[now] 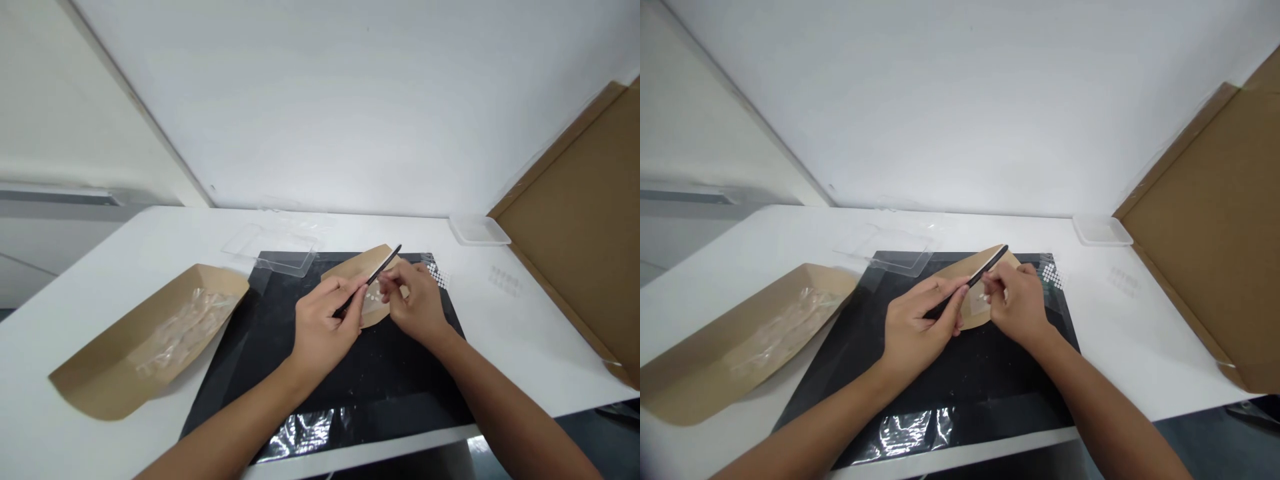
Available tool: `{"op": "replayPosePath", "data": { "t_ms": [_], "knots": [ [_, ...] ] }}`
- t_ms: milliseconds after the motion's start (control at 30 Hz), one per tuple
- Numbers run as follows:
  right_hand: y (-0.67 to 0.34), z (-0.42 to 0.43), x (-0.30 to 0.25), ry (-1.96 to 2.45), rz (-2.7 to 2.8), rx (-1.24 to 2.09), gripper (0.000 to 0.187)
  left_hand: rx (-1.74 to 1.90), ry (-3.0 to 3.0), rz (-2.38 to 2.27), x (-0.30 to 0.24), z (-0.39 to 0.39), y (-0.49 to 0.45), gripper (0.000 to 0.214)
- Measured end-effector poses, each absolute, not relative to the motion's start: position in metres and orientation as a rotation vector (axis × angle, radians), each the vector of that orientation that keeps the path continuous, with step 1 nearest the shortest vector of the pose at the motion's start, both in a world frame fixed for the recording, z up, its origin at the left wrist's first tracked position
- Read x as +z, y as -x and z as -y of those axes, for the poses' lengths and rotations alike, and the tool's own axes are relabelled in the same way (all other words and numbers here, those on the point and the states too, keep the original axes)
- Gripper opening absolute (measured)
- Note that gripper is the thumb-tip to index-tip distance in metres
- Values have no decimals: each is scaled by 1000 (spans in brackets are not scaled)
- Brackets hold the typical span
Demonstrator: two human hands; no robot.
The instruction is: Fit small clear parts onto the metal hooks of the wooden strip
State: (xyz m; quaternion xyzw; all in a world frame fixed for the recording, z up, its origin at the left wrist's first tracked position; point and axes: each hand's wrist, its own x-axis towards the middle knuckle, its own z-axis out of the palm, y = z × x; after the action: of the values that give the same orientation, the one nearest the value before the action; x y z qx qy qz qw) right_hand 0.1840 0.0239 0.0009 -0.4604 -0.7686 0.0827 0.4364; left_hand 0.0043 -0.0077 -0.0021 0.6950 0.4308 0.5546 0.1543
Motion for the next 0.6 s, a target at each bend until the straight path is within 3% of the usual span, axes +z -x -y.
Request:
{"op": "replayPosePath", "data": {
  "t_ms": [233,600],
  "knots": [
    [-191,-25,-1,1135,1830,447,16,1594,-1950,-1235,-1,9,-5,22],
    [-191,-25,-3,1084,1773,368,11,1506,-1676,-1225,1,9,-5,20]
  ]
}}
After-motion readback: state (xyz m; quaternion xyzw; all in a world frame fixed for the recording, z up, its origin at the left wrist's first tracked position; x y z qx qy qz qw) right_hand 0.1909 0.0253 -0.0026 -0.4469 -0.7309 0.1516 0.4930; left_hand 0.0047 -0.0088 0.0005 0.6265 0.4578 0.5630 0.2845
